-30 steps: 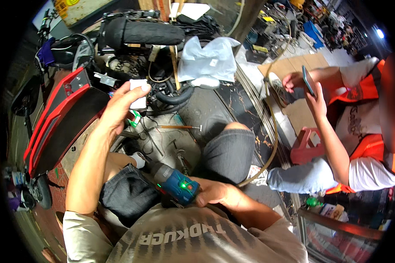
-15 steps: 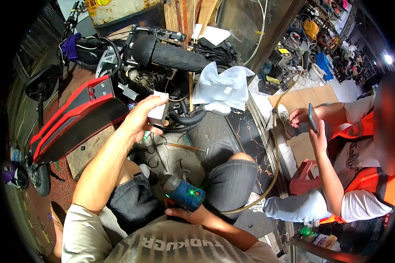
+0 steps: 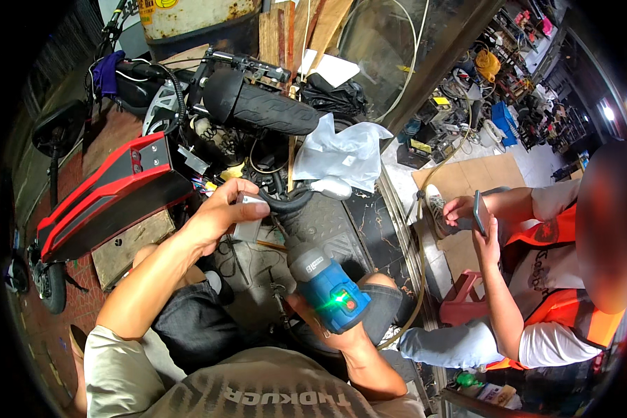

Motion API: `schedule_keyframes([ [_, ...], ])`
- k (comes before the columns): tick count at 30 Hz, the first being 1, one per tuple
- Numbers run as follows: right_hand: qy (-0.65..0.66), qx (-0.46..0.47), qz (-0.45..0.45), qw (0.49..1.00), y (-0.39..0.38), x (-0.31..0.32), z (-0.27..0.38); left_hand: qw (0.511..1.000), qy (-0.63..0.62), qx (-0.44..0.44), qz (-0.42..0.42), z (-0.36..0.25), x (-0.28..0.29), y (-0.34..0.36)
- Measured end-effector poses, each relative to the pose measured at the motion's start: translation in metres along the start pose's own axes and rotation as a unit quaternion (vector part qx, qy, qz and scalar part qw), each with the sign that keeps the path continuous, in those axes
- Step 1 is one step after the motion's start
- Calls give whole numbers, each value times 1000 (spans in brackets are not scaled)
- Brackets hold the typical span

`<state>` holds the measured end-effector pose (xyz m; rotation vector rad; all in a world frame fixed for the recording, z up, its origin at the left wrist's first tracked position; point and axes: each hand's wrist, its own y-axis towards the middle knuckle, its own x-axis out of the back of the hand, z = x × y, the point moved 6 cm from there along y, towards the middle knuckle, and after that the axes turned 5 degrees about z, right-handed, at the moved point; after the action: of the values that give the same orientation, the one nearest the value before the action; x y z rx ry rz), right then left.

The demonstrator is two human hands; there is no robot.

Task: The person uses an impact driver to remove screws from a component of an electric scooter and then uses pliers to manipulate the wiring and handles the electronic controller.

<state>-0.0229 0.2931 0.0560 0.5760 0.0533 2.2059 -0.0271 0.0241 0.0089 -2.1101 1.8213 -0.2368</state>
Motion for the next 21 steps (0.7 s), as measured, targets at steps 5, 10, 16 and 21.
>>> schedule_keyframes([
  [5, 59, 1, -7, 998, -17, -7, -18, 998, -38, -47, 15, 1, -1, -7],
  [10, 38, 18, 23, 999, -14, -12, -10, 993, -77, -85, 17, -1, -4, -22],
  [16, 37, -9, 21, 999, -15, -16, -18, 988, -90, -128, 13, 3, -5, -29],
  [21, 84, -91, 32, 992, -17, -20, -27, 984, -84, -154, 16, 10, -6, -22],
])
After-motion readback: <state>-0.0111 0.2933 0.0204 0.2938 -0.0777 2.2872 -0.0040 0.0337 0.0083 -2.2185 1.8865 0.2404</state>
